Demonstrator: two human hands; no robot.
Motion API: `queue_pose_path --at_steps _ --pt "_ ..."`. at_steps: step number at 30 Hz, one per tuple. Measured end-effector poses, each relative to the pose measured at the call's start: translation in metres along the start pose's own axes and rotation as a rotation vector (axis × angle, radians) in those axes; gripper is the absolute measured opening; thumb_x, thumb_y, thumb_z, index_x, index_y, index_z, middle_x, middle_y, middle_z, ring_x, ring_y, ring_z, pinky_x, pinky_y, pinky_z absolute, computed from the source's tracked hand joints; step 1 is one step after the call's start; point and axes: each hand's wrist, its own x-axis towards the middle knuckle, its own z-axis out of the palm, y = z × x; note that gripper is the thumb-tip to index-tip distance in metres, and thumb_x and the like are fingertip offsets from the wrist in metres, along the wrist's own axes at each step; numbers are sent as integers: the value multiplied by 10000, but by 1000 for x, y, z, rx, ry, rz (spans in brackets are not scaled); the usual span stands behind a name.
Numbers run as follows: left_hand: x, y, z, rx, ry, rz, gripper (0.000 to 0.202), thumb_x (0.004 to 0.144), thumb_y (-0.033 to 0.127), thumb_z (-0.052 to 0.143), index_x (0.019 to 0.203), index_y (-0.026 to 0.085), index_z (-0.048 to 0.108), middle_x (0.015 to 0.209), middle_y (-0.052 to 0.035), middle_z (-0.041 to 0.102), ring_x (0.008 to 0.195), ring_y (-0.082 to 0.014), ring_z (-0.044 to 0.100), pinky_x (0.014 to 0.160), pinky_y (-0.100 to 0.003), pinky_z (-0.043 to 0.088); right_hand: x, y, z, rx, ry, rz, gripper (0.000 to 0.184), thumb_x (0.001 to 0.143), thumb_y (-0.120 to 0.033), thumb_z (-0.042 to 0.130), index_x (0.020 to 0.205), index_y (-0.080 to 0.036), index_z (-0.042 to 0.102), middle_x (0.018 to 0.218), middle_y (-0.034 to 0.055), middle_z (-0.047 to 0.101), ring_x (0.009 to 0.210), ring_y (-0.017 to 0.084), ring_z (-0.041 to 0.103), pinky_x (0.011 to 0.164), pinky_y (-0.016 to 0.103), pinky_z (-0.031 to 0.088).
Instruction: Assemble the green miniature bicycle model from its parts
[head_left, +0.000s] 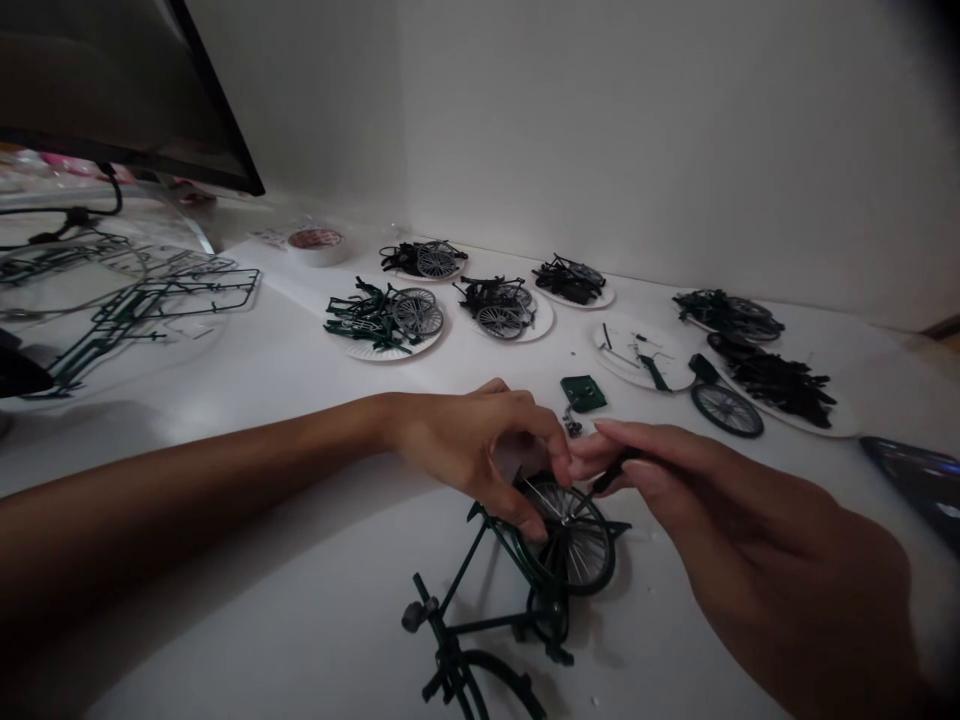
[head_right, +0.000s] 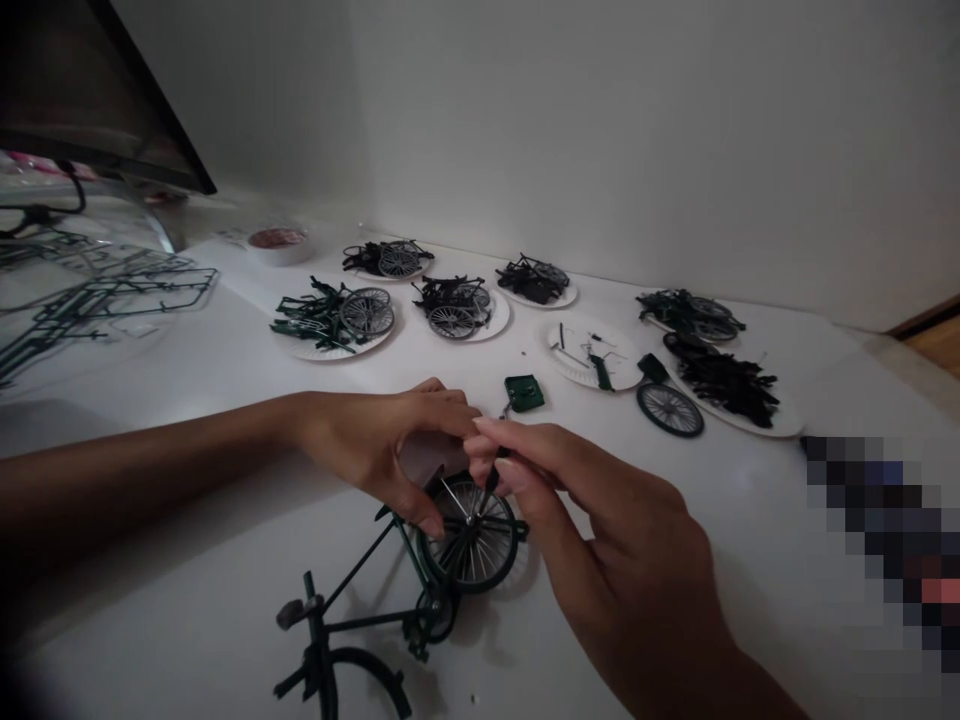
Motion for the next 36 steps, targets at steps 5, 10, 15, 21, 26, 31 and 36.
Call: queue_pose_path --at_steps 5,10,15,21,26,31,36 --pt "0 0 -1 -3 -13 27 374 794 444 821 1066 240 667 1127 -4 715 1160 -229 575 1130 -383 245 1 0 6 -67 111 81 135 911 -325 723 1033 -380 741 860 -89 790 726 121 763 684 188 628" --pt "0 -2 0 24 4 -5 440 768 488 830 1110 256 677 1123 -17 694 1172 -254 537 1095 -390 285 -1 3 6 36 38 -10 277 952 -193 649 1162 -365 707 920 -88 777 774 70 742 794 162 599" --pt "0 1 -2 20 -22 14 417 789 468 817 1104 237 672 1067 -6 691 1125 -234 549 1102 -380 271 -1 -5 8 50 89 5 192 931 -172 681 1041 -326 718 913 -85 771 800 79 725 798 185 589" --pt "-1 2 -2 13 6 -18 436 774 477 832 1121 258 684 1111 -13 668 1155 -247 508 1054 -356 320 -1 1 11 70 69 -115 362 905 -102 689 1196 -316 681 1001 -61 765 830 85 713 825 201 596" --pt "-1 0 -1 33 -16 -33 467 771 465 830 1165 277 665 1117 -19 652 1179 -264 491 1055 -372 328 -3 1 7 30 23 -78 287 957 -143 623 1173 -320 688 967 -57 785 810 104 746 806 231 619" --pt "-2 1 0 42 -17 -88 480 771 473 831 1184 291 669 1105 -35 613 1175 -270 466 1019 -367 347 -1 0 11 -150 165 -121 156 889 -258 757 1032 -299 711 914 -48 802 713 117 748 705 217 631" --pt "-2 4 -1 49 -13 -97 488 766 505 829 1157 264 663 1092 -37 618 1155 -269 468 973 -358 373 -5 -1 4 44 -12 -143 330 969 -111 595 1237 -291 664 1031 -58 804 880 82 764 859 181 610"
